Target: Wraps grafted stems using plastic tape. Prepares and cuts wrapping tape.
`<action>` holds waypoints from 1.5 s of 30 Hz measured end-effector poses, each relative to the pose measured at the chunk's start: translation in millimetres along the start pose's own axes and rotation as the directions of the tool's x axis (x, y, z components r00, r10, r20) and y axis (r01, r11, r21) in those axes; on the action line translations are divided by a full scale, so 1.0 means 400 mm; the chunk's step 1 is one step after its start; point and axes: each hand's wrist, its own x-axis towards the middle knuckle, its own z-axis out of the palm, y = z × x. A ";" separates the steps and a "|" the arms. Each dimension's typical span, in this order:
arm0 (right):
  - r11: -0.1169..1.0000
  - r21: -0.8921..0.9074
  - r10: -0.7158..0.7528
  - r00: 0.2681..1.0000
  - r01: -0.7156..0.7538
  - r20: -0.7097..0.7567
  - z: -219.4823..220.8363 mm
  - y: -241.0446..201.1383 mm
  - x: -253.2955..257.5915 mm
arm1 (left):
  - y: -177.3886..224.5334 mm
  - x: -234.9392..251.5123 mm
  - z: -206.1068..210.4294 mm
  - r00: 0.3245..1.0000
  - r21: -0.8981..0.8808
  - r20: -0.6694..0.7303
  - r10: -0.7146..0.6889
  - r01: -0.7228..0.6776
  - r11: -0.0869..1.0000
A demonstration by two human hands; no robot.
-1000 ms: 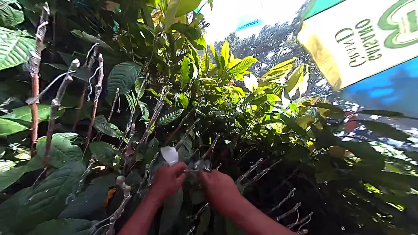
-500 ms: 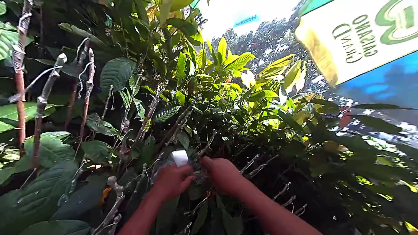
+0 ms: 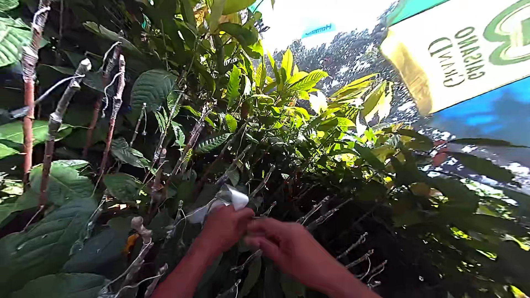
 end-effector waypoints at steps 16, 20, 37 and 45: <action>0.972 -0.231 -0.096 0.967 0.040 -0.236 0.090 0.099 -0.070 | -0.006 0.005 0.027 0.973 -0.101 0.023 0.229 -0.225 0.969; 1.000 -0.009 0.011 0.969 -0.014 -0.247 0.110 0.112 -0.126 | -0.012 0.004 0.043 0.978 -0.102 -0.006 0.207 -0.206 0.973; 0.928 -0.352 -0.144 0.989 0.125 -0.028 0.070 0.038 0.032 | -0.025 -0.003 0.059 0.996 -0.272 -0.016 0.083 -0.085 0.958; 0.893 -0.129 -0.436 0.900 0.431 -0.008 0.132 -0.066 -0.022 | -0.036 0.009 0.027 0.997 -0.368 -0.082 0.006 -0.035 0.929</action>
